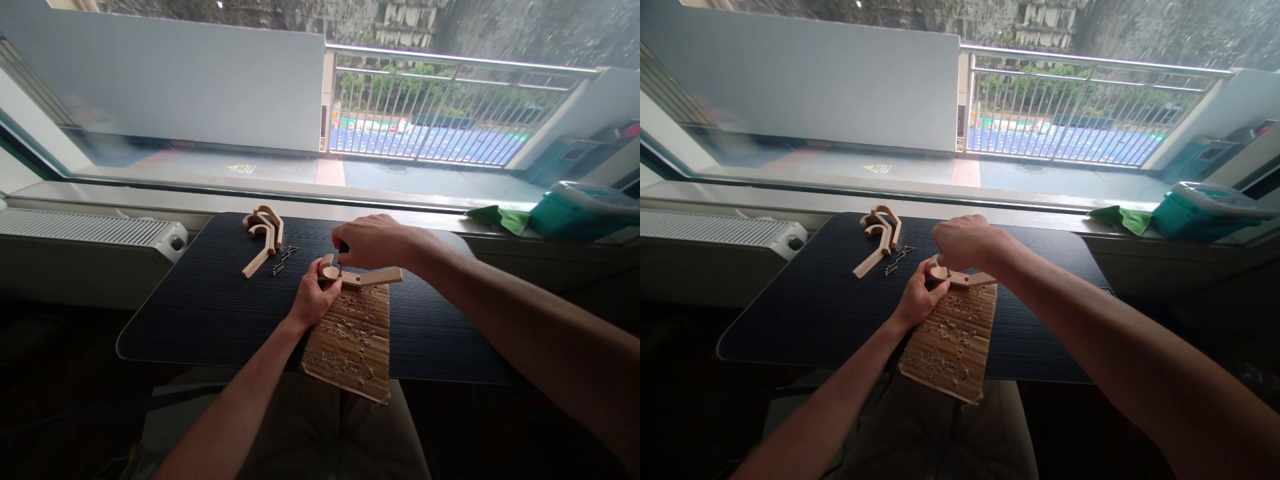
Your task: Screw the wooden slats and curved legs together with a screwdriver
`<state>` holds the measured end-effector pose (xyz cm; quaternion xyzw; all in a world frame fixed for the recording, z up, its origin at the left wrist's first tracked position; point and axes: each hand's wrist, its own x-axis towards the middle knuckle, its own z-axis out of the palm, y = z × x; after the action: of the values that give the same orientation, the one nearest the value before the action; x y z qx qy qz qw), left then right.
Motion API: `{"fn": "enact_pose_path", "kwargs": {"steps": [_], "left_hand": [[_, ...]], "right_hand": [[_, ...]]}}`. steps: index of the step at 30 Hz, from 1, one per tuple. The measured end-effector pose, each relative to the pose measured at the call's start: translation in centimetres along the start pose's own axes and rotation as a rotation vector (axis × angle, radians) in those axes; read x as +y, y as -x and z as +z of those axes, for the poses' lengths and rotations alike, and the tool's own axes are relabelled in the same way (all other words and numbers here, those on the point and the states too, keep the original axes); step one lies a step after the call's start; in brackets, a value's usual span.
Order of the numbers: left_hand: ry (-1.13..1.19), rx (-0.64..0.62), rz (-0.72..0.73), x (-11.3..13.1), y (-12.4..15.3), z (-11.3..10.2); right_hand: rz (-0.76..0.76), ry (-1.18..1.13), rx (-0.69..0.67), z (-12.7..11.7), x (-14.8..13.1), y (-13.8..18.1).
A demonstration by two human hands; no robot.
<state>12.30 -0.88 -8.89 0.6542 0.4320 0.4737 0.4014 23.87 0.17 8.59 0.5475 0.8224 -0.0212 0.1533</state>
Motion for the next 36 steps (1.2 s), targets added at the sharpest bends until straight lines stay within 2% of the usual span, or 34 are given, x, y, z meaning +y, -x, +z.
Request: {"fn": "enact_pose_path", "kwargs": {"steps": [6, 11, 15, 20, 25, 30, 36], "left_hand": [[-0.01, 0.0, 0.002, 0.0, -0.1, 0.0], [-0.03, 0.003, 0.017, 0.0, 0.0, 0.0], [-0.043, 0.009, 0.028, 0.0, -0.1, 0.0], [-0.019, 0.002, 0.021, 0.1, 0.0, -0.1], [0.007, -0.005, 0.001, 0.0, 0.0, -0.1], [0.009, -0.004, -0.003, 0.0, 0.0, -0.1], [0.01, -0.001, -0.01, 0.0, -0.1, -0.1]], "right_hand": [[-0.034, -0.032, 0.033, 0.6, 0.4, -0.7], [0.084, -0.052, 0.107, 1.8, 0.6, -1.8], [0.127, -0.034, 0.138, 1.7, 0.3, -1.6], [0.063, 0.023, 0.108, 0.7, 0.1, -0.4], [-0.015, 0.06, -0.015, 0.3, -0.4, 0.3], [-0.038, 0.042, -0.033, 0.3, -0.2, 0.0], [-0.149, 0.001, -0.017, 0.7, 0.4, 0.1]]}}
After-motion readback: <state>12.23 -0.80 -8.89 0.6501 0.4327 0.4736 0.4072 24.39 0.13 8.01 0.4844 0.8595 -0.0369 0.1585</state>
